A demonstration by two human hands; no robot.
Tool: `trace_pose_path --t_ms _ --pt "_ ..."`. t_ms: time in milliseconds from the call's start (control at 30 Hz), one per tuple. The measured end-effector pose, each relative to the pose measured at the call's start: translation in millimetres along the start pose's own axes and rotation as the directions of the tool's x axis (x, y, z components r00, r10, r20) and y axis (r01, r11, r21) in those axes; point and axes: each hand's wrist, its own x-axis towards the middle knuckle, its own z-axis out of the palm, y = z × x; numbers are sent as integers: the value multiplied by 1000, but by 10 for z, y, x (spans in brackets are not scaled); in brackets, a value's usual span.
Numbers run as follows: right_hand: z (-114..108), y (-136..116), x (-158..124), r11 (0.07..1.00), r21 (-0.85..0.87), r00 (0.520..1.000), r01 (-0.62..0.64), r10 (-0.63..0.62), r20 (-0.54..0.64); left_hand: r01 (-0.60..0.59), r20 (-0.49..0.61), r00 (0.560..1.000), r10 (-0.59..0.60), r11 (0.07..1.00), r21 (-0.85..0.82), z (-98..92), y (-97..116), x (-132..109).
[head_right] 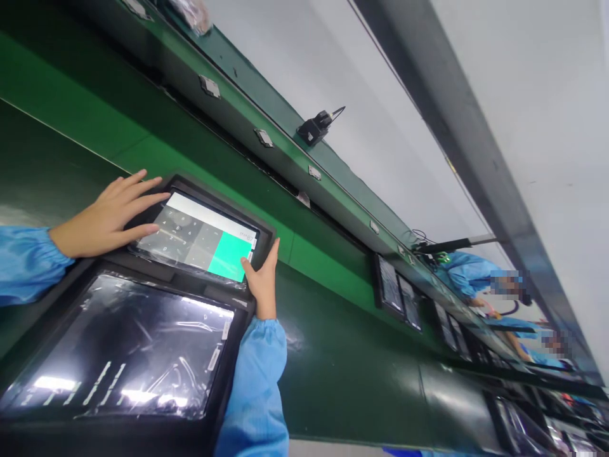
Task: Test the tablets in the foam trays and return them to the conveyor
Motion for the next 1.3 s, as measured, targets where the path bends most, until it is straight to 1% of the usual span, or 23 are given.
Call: trace_pose_path --t_ms 67,167,200,233,333,433,500,533,567,600,633,667,700,733,800,833,867,900,933,1033,1100,1200,1300 --pt "-4 -12 -22 1000 1 1000 0 0 10 -6 -13 1000 6 1000 -12 -3 -4 -3" --pt "-31 -19 -55 1000 6 996 15 -16 83 -14 -25 1000 13 1000 -25 5 -16 -5" --pt "-33 -19 -54 1000 -1 996 14 -14 90 -19 -24 1000 18 999 -30 9 -21 -6" --pt "-29 -19 -43 1000 -10 997 7 -6 78 -26 -21 999 25 999 -35 11 -25 -6" --pt "8 -20 29 999 -19 1000 -30 30 -7 -52 -5 999 52 998 -44 14 -38 -7" --pt "33 -80 27 997 40 996 -64 66 -55 -70 4 997 71 996 -51 4 -49 -11" --pt "45 -195 -118 997 54 989 -58 65 -134 -91 20 996 92 994 -54 -11 -55 -12" --pt "58 -279 -244 999 33 983 -32 38 -182 -106 30 994 108 993 -58 -17 -59 -11" --pt "78 -377 -404 1000 -24 974 16 -21 -225 -121 37 992 124 991 -65 -21 -65 -8" --pt "108 -483 -590 992 -86 970 91 -108 -220 -130 42 990 133 989 -74 -22 -73 -4" --pt "148 -591 -792 975 -134 970 179 -198 -141 -132 45 990 136 988 -84 -21 -83 1" --pt "200 -694 -998 946 -162 957 282 -288 -16 -130 46 990 134 987 -95 -17 -93 5" --pt "263 -787 -1196 901 -177 916 396 -375 143 -125 46 990 130 987 -104 -13 -103 10" --pt "334 -865 -1372 843 -173 842 510 -448 299 -120 48 991 126 987 -110 -10 -112 13" --pt "490 -973 -1629 721 -126 661 681 -532 529 -115 53 991 122 986 -118 -9 -122 16" --pt "564 -1005 -1703 670 -104 582 735 -545 603 -114 54 991 121 986 -122 -12 -124 16" --pt "630 -1027 -1744 631 -93 526 770 -546 652 -111 54 991 119 986 -126 -15 -124 16" --pt "683 -1039 -1759 604 -94 492 791 -538 684 -109 53 992 117 985 -131 -18 -124 16" --pt "720 -1046 -1756 587 -103 478 803 -530 701 -108 50 992 115 985 -137 -19 -125 15" --pt "737 -1048 -1726 558 -120 473 821 -547 691 -113 31 992 119 983 -143 -7 -134 13" --pt "702 -1042 -1730 558 -119 492 821 -587 643 -122 19 992 126 984 -131 8 -145 11" --pt "659 -1027 -1767 606 -128 558 785 -603 569 -132 20 991 135 985 -110 19 -150 9" --pt "666 -1014 -1790 658 -126 610 742 -586 533 -119 64 990 125 989 -91 10 -139 11"
